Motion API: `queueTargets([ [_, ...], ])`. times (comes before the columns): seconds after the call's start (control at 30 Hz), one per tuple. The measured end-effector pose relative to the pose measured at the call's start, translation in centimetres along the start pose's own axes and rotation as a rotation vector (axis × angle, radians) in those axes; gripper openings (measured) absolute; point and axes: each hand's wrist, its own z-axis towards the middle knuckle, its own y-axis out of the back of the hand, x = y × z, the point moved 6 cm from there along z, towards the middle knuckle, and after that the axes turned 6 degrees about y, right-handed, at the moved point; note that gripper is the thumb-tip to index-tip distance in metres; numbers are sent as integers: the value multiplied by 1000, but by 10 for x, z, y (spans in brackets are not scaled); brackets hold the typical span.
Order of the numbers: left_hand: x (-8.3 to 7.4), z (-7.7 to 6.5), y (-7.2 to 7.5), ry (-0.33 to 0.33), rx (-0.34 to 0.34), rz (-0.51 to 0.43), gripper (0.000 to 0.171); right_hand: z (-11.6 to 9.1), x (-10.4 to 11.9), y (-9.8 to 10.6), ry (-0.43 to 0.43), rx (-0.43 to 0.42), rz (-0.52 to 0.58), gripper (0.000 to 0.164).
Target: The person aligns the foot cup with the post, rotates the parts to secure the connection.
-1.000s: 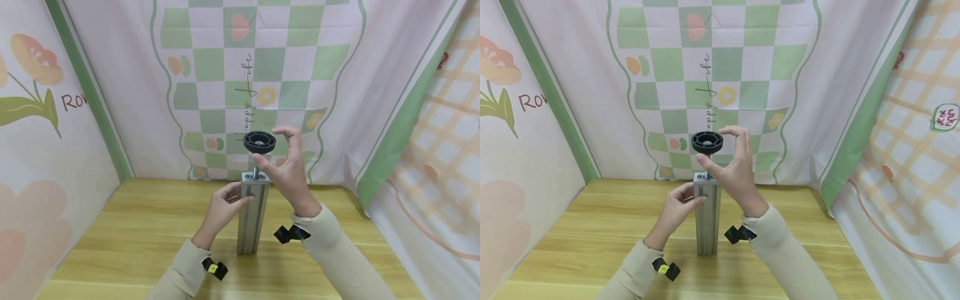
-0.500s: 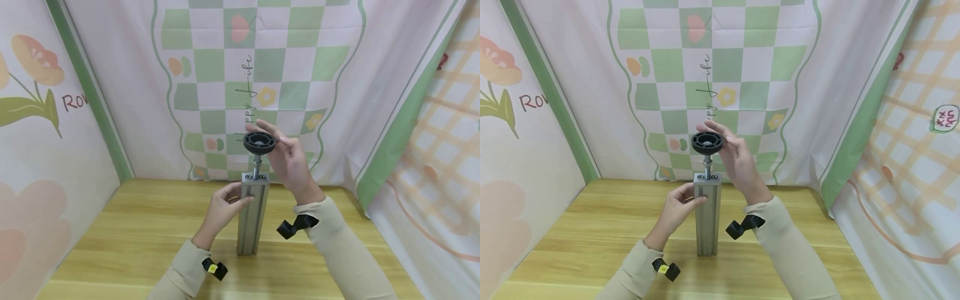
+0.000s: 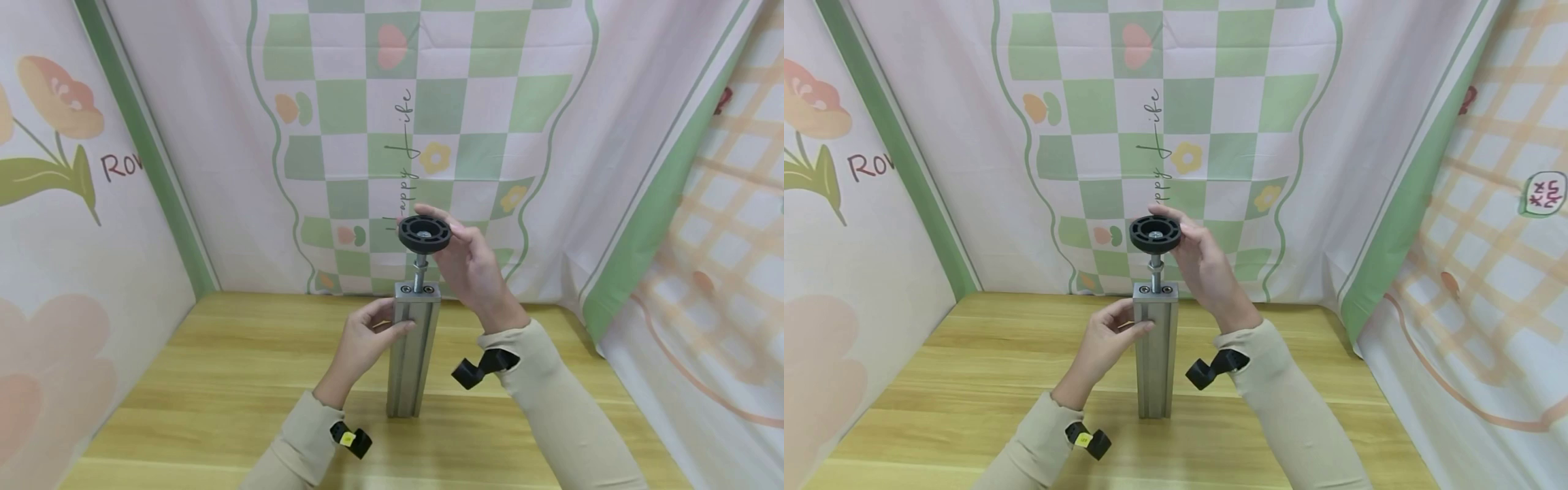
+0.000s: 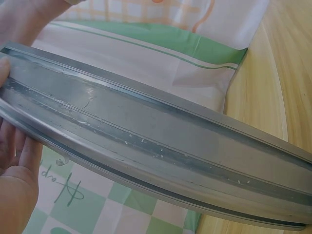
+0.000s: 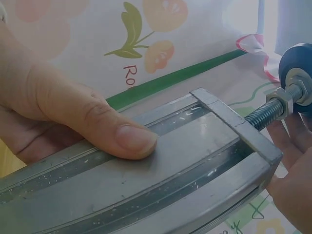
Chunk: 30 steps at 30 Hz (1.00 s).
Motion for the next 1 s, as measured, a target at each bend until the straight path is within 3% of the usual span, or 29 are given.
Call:
queueTargets([
  [0.4,-1,-1,0,-5,-1,7,35,-6,0,1,23,-91,-39,39],
  [0.57,0,-1,0,-14,-5,13,35,-8,1,4,70,-147,-59,33],
  [1.0,0,0,0,-21,3,2,35,-22,20,-6,190,-357,-498,27],
])
